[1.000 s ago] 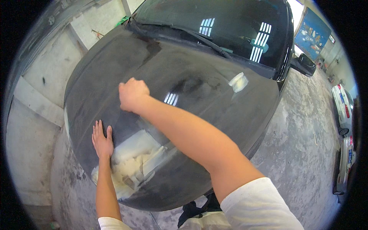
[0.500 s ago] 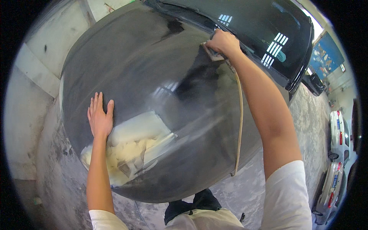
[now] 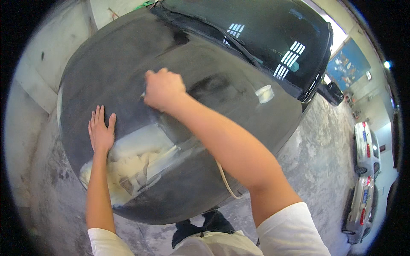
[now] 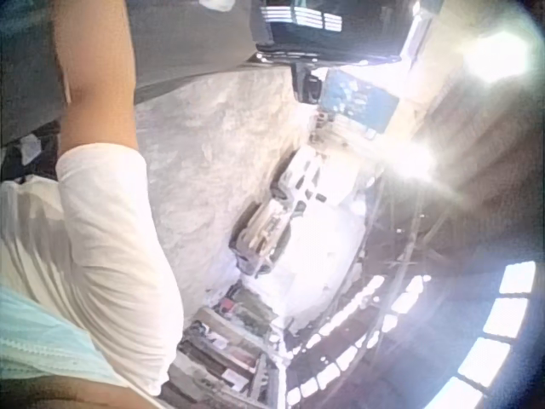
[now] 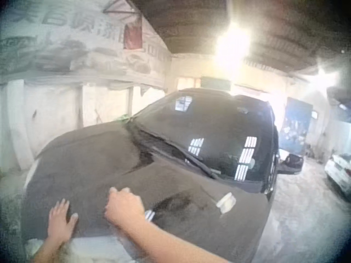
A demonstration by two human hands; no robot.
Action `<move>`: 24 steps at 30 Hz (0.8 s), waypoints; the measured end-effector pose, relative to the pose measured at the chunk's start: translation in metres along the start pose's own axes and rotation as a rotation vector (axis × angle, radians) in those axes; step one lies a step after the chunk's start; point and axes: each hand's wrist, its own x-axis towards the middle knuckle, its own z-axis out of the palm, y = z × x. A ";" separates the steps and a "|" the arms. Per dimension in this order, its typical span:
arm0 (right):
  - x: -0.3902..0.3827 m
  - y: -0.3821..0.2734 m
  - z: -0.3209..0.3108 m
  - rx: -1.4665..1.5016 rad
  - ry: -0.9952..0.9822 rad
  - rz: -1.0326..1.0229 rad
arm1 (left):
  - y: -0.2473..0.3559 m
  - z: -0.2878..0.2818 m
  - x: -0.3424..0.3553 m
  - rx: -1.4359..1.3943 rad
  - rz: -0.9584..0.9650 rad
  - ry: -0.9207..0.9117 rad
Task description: The person uses an orbital sander to sand the hood of a black car. They move the sander across the hood surface in overlapping passes, occasionally repositioning their left hand for stability. The task continues until the person stops and removes the sanding pad from the tool.
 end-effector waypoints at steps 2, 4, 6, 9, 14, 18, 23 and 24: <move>0.006 0.029 -0.006 -0.066 0.026 0.063 | -0.001 0.001 0.000 -0.010 0.010 0.022; 0.018 0.065 -0.019 -0.122 -0.003 0.135 | 0.000 0.001 -0.002 -0.014 0.012 0.044; 0.025 0.102 -0.033 -0.164 0.064 0.229 | 0.002 0.000 -0.002 -0.012 0.005 0.038; 0.033 0.153 -0.053 -0.192 0.060 0.404 | 0.005 -0.001 -0.004 -0.016 -0.016 0.039; 0.044 0.152 -0.045 -0.256 0.065 0.367 | 0.008 -0.002 -0.005 -0.001 -0.033 0.057; 0.024 0.072 -0.017 -0.190 0.029 0.178 | 0.006 0.000 -0.003 0.030 -0.039 0.049; -0.015 -0.028 0.002 -0.056 -0.045 -0.039 | 0.002 0.003 -0.001 0.065 -0.035 0.032; -0.019 -0.035 0.003 -0.036 -0.059 -0.071 | 0.001 0.003 -0.001 0.062 -0.033 0.034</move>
